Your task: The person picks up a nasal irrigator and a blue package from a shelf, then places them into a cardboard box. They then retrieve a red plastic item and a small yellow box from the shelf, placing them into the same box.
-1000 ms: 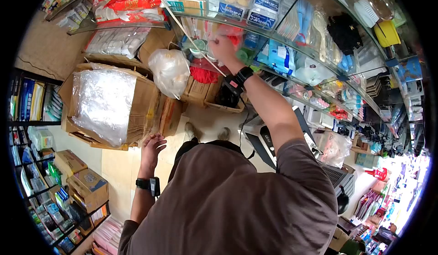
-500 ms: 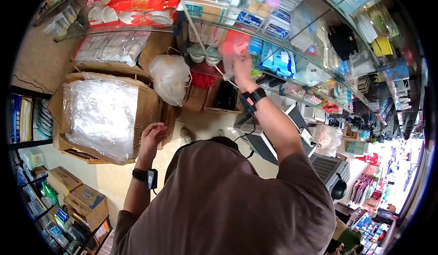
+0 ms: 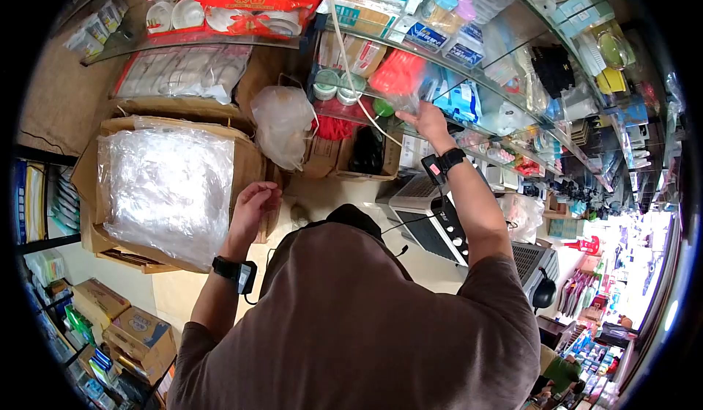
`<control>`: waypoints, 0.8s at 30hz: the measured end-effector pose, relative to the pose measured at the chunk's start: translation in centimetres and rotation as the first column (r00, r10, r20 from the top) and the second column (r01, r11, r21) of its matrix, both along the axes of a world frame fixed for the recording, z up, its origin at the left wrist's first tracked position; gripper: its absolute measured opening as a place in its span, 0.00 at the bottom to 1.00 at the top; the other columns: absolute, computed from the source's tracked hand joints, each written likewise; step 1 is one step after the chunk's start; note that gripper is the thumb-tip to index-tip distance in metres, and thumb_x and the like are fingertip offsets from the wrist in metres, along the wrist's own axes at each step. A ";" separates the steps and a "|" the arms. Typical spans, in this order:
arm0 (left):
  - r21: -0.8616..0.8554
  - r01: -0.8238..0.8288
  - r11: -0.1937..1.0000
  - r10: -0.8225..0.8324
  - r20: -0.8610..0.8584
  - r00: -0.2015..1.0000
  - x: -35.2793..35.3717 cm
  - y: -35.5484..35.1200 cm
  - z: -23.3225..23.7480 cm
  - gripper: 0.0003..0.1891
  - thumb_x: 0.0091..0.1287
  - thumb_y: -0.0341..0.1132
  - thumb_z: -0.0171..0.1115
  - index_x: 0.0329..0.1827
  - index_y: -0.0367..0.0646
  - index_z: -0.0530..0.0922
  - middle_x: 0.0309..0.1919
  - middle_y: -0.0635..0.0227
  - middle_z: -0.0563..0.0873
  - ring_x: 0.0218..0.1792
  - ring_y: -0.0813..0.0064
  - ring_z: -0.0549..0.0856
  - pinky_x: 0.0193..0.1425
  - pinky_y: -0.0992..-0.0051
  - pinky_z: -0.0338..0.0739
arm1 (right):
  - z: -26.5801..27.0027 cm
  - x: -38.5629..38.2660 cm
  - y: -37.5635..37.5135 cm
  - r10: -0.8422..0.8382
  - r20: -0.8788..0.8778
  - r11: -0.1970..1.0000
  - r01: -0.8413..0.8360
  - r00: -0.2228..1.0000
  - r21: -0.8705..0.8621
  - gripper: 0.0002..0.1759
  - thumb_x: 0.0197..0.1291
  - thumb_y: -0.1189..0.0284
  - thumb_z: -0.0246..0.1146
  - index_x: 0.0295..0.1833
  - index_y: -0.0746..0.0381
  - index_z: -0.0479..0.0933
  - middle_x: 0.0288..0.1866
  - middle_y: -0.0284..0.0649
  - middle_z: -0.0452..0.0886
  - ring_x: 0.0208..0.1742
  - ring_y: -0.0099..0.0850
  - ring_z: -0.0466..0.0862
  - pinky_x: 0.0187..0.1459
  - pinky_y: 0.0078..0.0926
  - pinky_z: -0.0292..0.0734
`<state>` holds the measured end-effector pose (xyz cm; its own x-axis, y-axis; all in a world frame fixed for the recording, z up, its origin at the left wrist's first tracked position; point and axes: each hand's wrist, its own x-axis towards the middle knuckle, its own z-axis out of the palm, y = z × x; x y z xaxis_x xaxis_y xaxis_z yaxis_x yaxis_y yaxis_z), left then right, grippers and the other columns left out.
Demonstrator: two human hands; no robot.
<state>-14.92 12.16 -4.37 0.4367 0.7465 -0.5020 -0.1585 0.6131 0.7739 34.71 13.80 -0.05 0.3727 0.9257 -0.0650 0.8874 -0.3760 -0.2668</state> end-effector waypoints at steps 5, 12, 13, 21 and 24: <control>-0.023 -0.006 1.000 0.008 0.055 0.998 -0.3 0.5 -0.3 0.10 0.77 0.31 0.56 0.54 0.39 0.82 0.47 0.63 0.89 0.45 0.73 0.88 0.53 0.72 0.82 | -1.5 0.1 1.0 -0.015 0.003 0.999 0.015 1.000 0.037 0.22 0.60 0.57 0.68 0.42 0.69 0.84 0.44 0.62 0.85 0.48 0.56 0.86 0.51 0.51 0.81; -0.050 -0.021 0.999 0.024 0.055 0.998 -1.1 -0.3 -1.5 0.10 0.77 0.31 0.55 0.54 0.40 0.82 0.45 0.63 0.89 0.44 0.71 0.88 0.51 0.71 0.83 | -3.0 -1.6 2.4 -0.110 0.225 0.842 -0.030 0.968 0.539 0.18 0.56 0.61 0.70 0.39 0.68 0.85 0.42 0.60 0.84 0.47 0.56 0.83 0.55 0.49 0.77; -0.046 -0.022 0.999 0.025 0.048 0.999 -1.3 -0.4 -1.6 0.10 0.77 0.31 0.55 0.54 0.40 0.82 0.45 0.63 0.89 0.44 0.71 0.88 0.51 0.70 0.83 | -3.0 -1.9 2.6 -0.159 0.290 0.805 -0.046 0.944 0.592 0.17 0.56 0.62 0.70 0.39 0.68 0.85 0.44 0.59 0.83 0.48 0.56 0.82 0.56 0.49 0.77; -0.044 -0.079 0.996 0.082 0.080 0.993 -2.4 -1.2 -1.2 0.09 0.76 0.30 0.56 0.53 0.39 0.82 0.45 0.62 0.88 0.44 0.69 0.88 0.52 0.69 0.84 | -3.1 -2.6 5.5 -0.039 -0.163 0.622 0.151 0.986 0.768 0.12 0.58 0.67 0.66 0.36 0.67 0.85 0.39 0.54 0.85 0.43 0.52 0.84 0.47 0.45 0.78; -0.048 -0.087 0.995 0.089 0.051 0.995 -3.3 -1.7 -1.2 0.10 0.76 0.31 0.56 0.53 0.39 0.82 0.45 0.62 0.88 0.44 0.70 0.88 0.53 0.69 0.84 | -1.9 -4.3 5.9 0.078 -0.198 0.647 0.102 0.977 0.756 0.13 0.59 0.68 0.64 0.32 0.68 0.82 0.28 0.56 0.81 0.30 0.50 0.85 0.34 0.43 0.76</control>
<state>-18.24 10.48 -5.54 0.3974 0.7599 -0.5145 -0.2533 0.6297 0.7344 30.40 19.67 -1.97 0.4460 0.6770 0.5855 0.7791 0.0282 -0.6262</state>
